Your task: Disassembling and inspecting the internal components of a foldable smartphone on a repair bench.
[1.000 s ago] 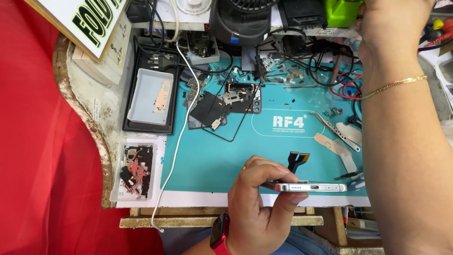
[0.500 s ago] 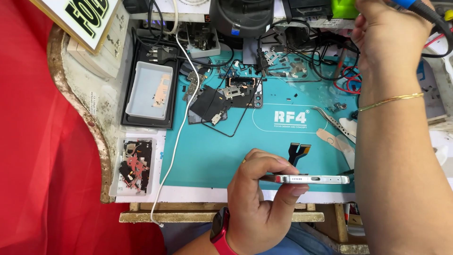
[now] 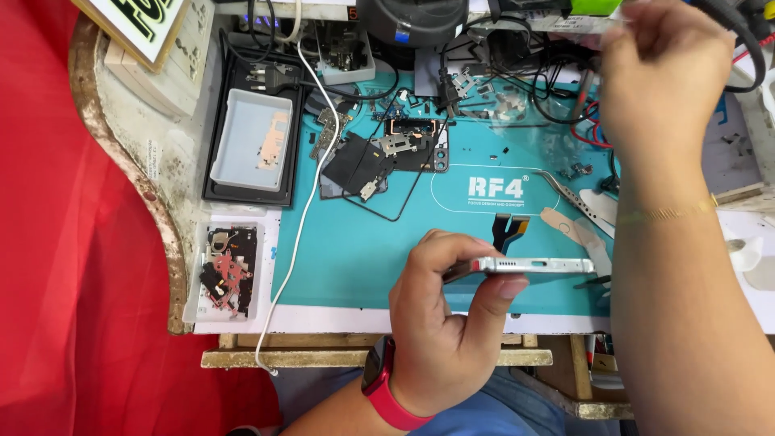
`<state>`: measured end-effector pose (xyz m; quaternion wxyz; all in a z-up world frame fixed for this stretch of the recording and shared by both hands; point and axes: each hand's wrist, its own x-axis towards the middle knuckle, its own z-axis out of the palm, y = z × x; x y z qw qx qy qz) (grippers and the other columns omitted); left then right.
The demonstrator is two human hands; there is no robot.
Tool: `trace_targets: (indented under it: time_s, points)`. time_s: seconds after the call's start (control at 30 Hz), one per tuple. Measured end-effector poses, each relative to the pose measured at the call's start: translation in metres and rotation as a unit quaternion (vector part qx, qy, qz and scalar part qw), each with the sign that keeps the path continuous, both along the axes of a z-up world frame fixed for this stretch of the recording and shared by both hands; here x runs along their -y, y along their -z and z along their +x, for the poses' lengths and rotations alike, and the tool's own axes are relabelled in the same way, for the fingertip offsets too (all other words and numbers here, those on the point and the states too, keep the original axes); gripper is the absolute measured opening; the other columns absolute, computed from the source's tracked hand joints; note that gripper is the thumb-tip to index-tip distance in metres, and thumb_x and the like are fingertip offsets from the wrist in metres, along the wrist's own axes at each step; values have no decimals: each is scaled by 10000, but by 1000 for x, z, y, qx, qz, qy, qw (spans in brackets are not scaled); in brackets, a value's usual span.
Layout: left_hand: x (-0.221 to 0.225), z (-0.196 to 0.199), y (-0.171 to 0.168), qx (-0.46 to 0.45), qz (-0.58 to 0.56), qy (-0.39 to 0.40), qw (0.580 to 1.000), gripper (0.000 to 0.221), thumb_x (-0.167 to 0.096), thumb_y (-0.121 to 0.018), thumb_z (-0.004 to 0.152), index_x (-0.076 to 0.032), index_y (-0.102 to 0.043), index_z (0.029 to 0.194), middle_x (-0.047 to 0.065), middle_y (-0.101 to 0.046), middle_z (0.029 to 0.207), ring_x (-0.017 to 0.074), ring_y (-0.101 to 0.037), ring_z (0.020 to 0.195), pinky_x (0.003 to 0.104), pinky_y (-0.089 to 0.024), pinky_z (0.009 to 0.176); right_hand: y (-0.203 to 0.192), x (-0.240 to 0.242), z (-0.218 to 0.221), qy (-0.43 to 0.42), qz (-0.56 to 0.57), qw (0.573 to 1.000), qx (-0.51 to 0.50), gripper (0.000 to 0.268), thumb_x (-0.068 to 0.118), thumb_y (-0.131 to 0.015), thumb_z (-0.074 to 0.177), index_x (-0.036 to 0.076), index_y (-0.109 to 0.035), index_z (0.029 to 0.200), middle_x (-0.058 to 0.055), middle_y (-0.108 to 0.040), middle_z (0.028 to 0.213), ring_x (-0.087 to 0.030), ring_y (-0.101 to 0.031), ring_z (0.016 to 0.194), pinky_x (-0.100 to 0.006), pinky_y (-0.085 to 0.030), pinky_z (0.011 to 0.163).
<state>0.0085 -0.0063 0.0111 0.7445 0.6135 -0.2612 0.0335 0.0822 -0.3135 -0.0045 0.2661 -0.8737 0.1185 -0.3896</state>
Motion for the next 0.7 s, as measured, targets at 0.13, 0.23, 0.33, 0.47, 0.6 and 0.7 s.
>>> trace_targets:
  time_s: [0.13,0.23,0.33,0.47,0.6,0.7]
  points:
    - [5,4,0,1,5,-20,1000,218,-239,-628,1018,-79,-536,1135,67,-612,972,195,-635,832,300,-576,798,-39,-84,-49,18,295,948,-119,44,142,-646,1086,169,-676,1102,50,-631,875,-30,-620,735,-187,-597,631]
    - [8,5,-1,-14,22,-33,999,255,-292,-607,1019,-66,-544,1119,56,-617,950,191,-649,829,301,-564,789,-45,-98,-91,-85,429,895,-93,101,205,-673,1026,133,-616,1069,-42,-618,973,-154,-674,880,-241,-597,686]
    - [10,5,-2,-24,21,-43,999,245,-268,-627,1006,-68,-542,1118,51,-627,941,180,-658,803,291,-578,774,-58,-115,-127,-205,439,873,-47,96,196,-591,1023,139,-609,1097,-131,-578,1563,-261,-670,1381,-355,-633,1027]
    - [15,7,-4,-33,27,-68,997,272,-278,-636,995,-59,-559,1137,53,-661,1005,194,-688,893,308,-577,841,-64,-138,-135,-310,419,853,-20,169,169,-546,1048,198,-658,1172,-183,-437,1708,-352,-452,1661,-426,-490,1294]
    - [16,8,-5,-46,35,-75,995,290,-333,-613,1001,-85,-571,1145,45,-683,1027,205,-701,907,327,-578,837,-84,-187,-119,-173,385,905,-54,161,169,-647,943,236,-690,1084,-135,-529,1677,-246,-504,1626,-317,-492,1225]
    - [17,9,-4,-22,39,-81,996,270,-318,-591,1026,-93,-544,1168,63,-678,1055,243,-704,929,361,-569,853,-86,-204,-113,-142,317,936,-60,146,150,-640,979,220,-656,1106,-159,-507,1672,-284,-474,1648,-409,-390,1398]
